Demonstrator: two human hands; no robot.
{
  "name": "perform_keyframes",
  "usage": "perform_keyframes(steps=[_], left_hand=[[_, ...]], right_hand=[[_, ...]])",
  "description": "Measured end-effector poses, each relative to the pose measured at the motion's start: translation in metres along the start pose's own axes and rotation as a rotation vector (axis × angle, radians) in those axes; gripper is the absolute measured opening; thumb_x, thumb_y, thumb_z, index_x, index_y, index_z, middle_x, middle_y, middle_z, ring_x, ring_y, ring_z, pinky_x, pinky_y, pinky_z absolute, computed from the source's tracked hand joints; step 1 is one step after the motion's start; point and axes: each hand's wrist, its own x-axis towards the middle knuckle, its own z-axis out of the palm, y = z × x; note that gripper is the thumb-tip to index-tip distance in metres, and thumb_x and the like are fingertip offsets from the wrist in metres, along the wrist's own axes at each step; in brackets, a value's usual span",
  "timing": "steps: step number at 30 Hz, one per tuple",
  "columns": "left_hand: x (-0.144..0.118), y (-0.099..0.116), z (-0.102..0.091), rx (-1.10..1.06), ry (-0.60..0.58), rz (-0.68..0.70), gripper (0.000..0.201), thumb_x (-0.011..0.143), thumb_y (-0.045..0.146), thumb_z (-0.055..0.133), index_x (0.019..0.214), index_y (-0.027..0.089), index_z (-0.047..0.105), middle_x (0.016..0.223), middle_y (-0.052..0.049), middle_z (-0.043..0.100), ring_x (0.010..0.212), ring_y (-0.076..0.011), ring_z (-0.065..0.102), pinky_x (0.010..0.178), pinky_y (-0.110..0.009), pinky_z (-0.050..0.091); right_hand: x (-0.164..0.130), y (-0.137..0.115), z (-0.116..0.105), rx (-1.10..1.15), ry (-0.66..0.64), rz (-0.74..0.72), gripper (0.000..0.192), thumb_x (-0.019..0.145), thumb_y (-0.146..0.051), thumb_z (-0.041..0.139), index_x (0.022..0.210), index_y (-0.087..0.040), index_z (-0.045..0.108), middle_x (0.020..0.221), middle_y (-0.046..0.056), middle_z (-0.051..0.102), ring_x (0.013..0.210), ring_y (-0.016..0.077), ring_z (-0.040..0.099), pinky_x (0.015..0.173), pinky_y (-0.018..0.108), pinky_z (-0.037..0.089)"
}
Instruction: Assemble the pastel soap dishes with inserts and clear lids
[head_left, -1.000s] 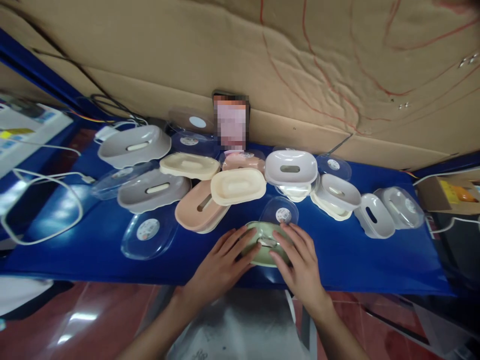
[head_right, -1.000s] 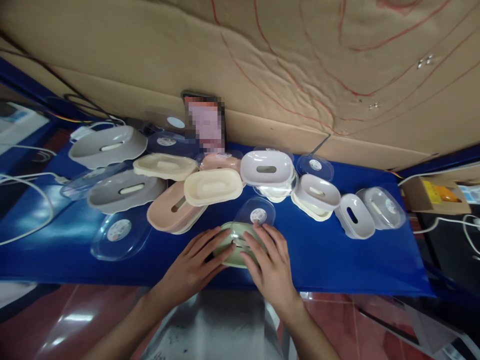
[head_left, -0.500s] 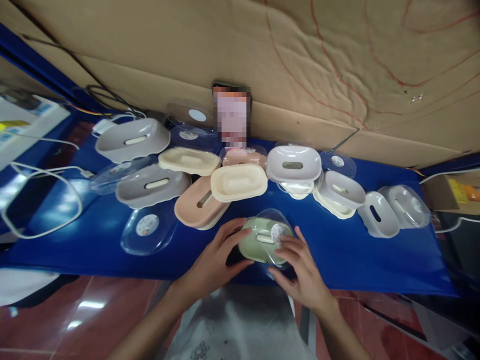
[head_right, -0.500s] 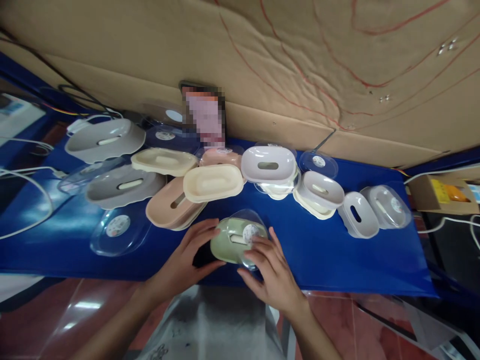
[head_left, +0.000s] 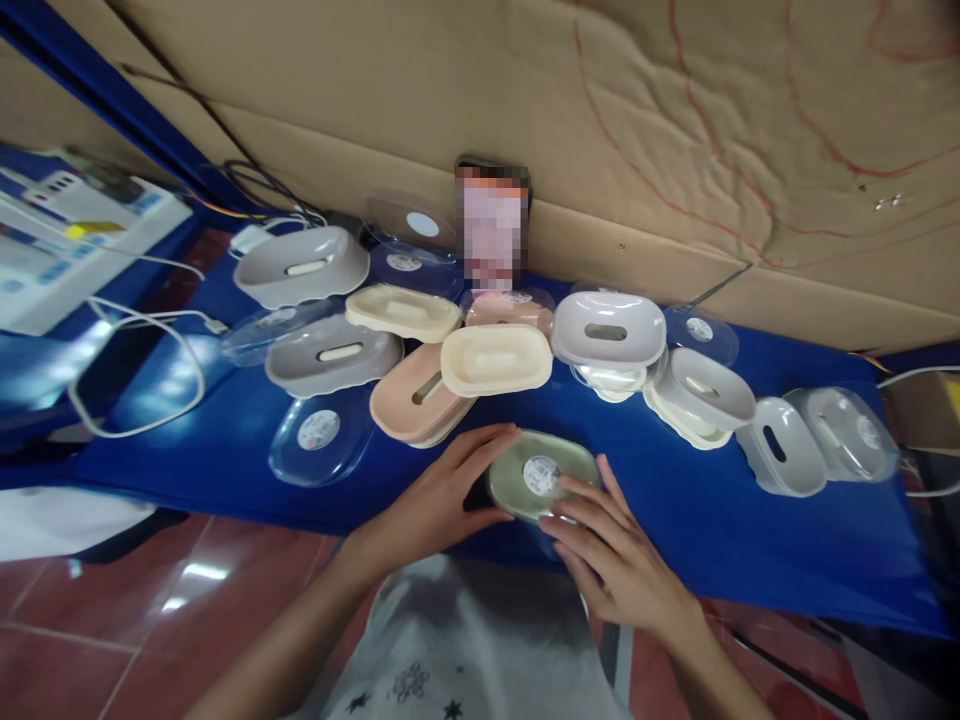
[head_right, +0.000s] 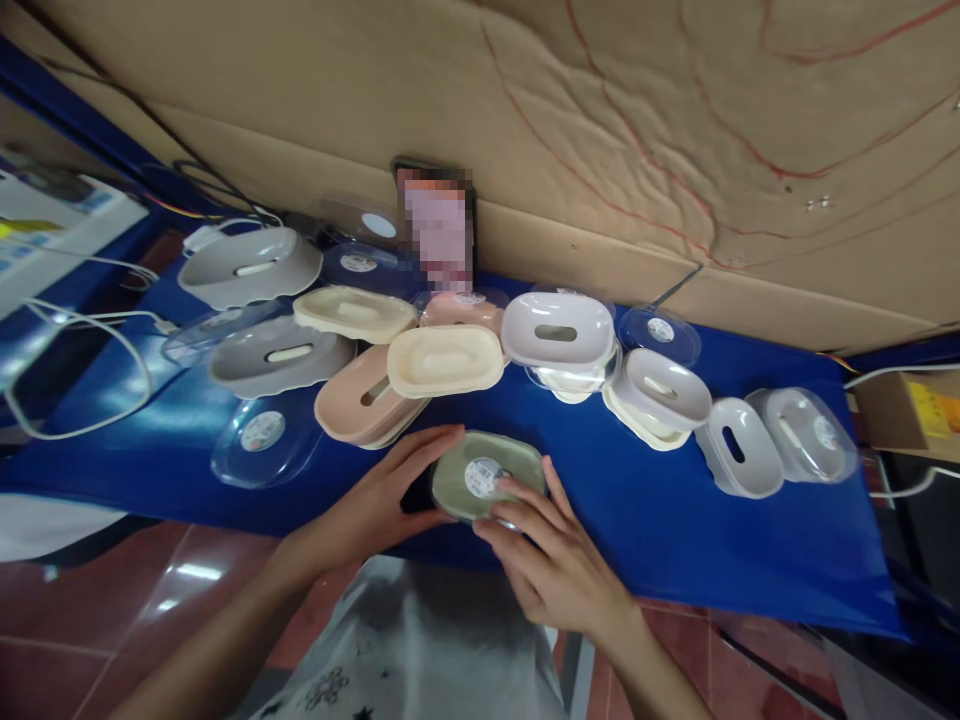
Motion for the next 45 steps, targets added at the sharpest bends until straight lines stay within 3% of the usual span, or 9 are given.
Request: perform_keyframes(steps=[7,17,23,27,31,33,36,40,45], left_hand=[[0.0,0.001,-0.003,0.039,-0.012,-0.008,0.094,0.097,0.038,0.08,0.171,0.045,0.022,0.169,-0.009,0.044,0.154,-0.0318,0.05,0.127,-0.058,0.045],[0.003,-0.002,-0.002,0.099,0.042,0.056,0.09,0.097,0.046,0.079,0.17,0.039,0.028,0.164,-0.012,0.051,0.15,-0.0313,0.055,0.124,-0.057,0.05],[-0.004,0.002,0.003,0.128,0.033,0.04,0.089,0.101,0.049,0.073,0.172,0.04,0.021,0.17,-0.012,0.044,0.156,-0.0318,0.049,0.124,-0.057,0.049],[-0.015,0.001,0.004,0.204,0.13,0.096,0.078,0.106,0.047,0.065,0.172,0.038,0.024,0.175,-0.013,0.037,0.156,-0.0338,0.049,0.117,-0.054,0.057],[-0.016,-0.008,0.007,0.314,0.262,0.149,0.06,0.109,0.038,0.061,0.165,0.035,0.04,0.162,-0.013,0.052,0.141,-0.0311,0.064,0.109,-0.047,0.064],[-0.012,-0.013,0.01,0.366,0.27,0.196,0.053,0.109,0.035,0.061,0.16,0.034,0.048,0.158,-0.012,0.057,0.137,-0.0305,0.067,0.109,-0.047,0.063],[-0.008,-0.017,0.013,0.425,0.247,0.276,0.045,0.108,0.031,0.063,0.152,0.031,0.058,0.154,-0.011,0.061,0.134,-0.0297,0.068,0.11,-0.048,0.062],[-0.007,-0.021,0.015,0.435,0.253,0.302,0.038,0.108,0.028,0.063,0.145,0.028,0.064,0.149,-0.011,0.065,0.129,-0.0279,0.071,0.106,-0.045,0.064],[-0.006,-0.02,0.014,0.436,0.27,0.284,0.033,0.108,0.028,0.062,0.141,0.029,0.066,0.145,-0.01,0.067,0.125,-0.0275,0.072,0.103,-0.045,0.065]], right_hand=[[-0.002,0.015,0.019,-0.116,0.029,0.105,0.061,0.104,-0.026,0.067,0.163,-0.025,0.05,0.17,0.011,0.047,0.166,0.0322,0.028,0.129,0.061,0.042],[0.001,0.024,0.012,0.047,0.03,0.155,0.061,0.101,-0.039,0.074,0.158,-0.032,0.055,0.167,0.01,0.05,0.161,0.0324,0.039,0.121,0.056,0.054],[-0.001,0.018,0.02,-0.137,0.04,0.117,0.059,0.101,-0.029,0.074,0.157,-0.029,0.056,0.16,0.013,0.057,0.16,0.0359,0.04,0.119,0.058,0.055],[-0.022,0.024,-0.017,-0.255,0.195,0.125,0.071,0.095,-0.035,0.082,0.159,-0.027,0.053,0.154,0.014,0.061,0.154,0.0383,0.048,0.117,0.059,0.057],[-0.059,0.071,-0.1,-0.551,0.518,0.396,0.081,0.089,-0.034,0.088,0.162,-0.035,0.05,0.16,0.014,0.055,0.148,0.0409,0.054,0.121,0.066,0.049],[-0.076,0.113,-0.142,-0.646,0.594,0.556,0.075,0.092,-0.036,0.085,0.16,-0.028,0.054,0.162,0.018,0.053,0.152,0.0398,0.051,0.127,0.06,0.042],[-0.092,0.182,-0.184,-0.676,0.422,0.615,0.064,0.091,-0.046,0.084,0.144,-0.012,0.069,0.151,0.026,0.061,0.152,0.0392,0.051,0.129,0.051,0.038],[-0.093,0.242,-0.195,-0.579,0.225,0.627,0.056,0.093,-0.044,0.08,0.137,-0.01,0.073,0.148,0.026,0.066,0.147,0.033,0.057,0.126,0.044,0.04],[-0.083,0.264,-0.188,-0.539,0.177,0.6,0.057,0.093,-0.03,0.08,0.145,-0.012,0.066,0.152,0.022,0.064,0.152,0.0332,0.052,0.126,0.049,0.038]])
